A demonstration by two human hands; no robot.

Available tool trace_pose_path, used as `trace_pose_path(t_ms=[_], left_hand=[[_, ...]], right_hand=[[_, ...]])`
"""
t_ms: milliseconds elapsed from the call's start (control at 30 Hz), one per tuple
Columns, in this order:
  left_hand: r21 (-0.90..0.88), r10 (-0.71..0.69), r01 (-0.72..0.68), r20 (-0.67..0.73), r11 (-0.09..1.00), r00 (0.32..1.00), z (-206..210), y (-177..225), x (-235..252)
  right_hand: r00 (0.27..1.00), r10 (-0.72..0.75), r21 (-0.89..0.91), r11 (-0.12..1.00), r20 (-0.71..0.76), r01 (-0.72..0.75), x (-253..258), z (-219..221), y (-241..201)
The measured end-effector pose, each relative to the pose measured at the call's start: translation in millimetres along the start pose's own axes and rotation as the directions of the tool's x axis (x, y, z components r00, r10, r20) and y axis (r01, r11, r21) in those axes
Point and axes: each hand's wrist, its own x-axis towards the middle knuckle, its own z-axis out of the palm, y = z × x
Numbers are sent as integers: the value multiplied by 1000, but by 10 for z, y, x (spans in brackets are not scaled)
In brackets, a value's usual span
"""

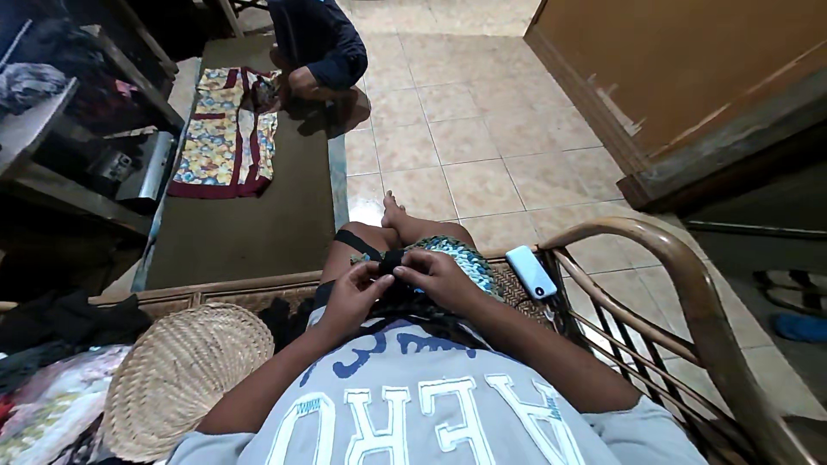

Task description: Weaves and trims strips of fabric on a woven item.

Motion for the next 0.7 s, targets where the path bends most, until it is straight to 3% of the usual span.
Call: trace_pose_path(t_ms=[233, 400, 467, 533, 600, 700], left_hand=[[-257, -275, 286, 77, 923, 958, -52, 52, 35], [-340, -308, 323, 96, 883, 946, -63, 17, 39], [-256, -242, 244, 39, 936, 970, -58, 27, 12], [-111, -79, 71, -74, 991, 994, -35, 0, -11], [-18, 100, -103, -144, 994, 984, -22, -61, -5], [122, 308, -292, -145, 949, 940, -12, -137, 20]], right_hand=[[996, 74, 151, 985, 59, -82, 8, 35, 39], [993, 103, 225, 968, 50, -112, 21, 81, 49], [997, 81, 172, 982, -7, -79, 21, 86, 38], [994, 19, 127, 992, -109, -5, 11, 105, 52], [976, -83, 90, 991, -200, 103, -4, 150, 80], [943, -181, 56, 977, -280, 204, -18, 236, 109]])
